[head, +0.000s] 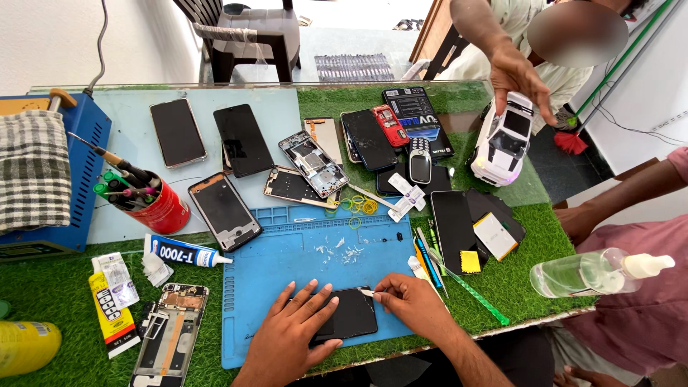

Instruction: The person holds a smartphone flat on a blue mat and uses a thin blade to pry along the edge of the phone's screen, working around the seam to separate the display. Other phones and disassembled phone parts lie on the workbench around them.

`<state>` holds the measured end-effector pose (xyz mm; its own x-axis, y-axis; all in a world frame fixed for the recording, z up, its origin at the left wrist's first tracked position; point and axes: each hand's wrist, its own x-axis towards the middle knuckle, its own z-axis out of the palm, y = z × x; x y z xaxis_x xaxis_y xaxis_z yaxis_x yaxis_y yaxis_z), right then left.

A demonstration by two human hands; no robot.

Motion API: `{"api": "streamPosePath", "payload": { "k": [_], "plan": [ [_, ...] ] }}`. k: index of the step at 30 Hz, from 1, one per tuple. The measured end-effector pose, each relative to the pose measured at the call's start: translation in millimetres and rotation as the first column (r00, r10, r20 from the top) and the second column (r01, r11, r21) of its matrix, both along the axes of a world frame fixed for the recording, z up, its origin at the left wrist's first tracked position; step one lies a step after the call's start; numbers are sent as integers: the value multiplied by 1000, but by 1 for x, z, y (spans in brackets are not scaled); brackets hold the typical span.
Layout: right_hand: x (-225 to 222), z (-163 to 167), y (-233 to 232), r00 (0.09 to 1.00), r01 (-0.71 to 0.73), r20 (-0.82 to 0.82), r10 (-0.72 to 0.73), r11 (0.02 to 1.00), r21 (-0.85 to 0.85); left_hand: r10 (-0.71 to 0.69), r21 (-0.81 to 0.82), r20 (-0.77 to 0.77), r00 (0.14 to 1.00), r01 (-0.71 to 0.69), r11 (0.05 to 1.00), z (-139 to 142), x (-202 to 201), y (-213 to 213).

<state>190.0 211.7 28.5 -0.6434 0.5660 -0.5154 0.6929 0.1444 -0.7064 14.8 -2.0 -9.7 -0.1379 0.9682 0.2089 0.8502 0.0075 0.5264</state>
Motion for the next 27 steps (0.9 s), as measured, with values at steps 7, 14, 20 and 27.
{"api": "streamPosePath", "payload": {
  "k": [7,14,20,27],
  "plan": [
    [3,-5,4,999,-2,-40,2,1000,-1,-1,10,-23,1000,1,1000,1,0,1],
    [1,-4,7,999,-32,-19,33,999,38,-9,37,-50,999,10,999,3,0,0],
    [-4,1,10,995,-73,67,68,995,66,-5,25,-36,999,6,1000,4,1,0],
    [-10,3,20,980,-190,90,180,974,126,-8,26,-38,999,9,1000,4,1,-1]
  ]
}}
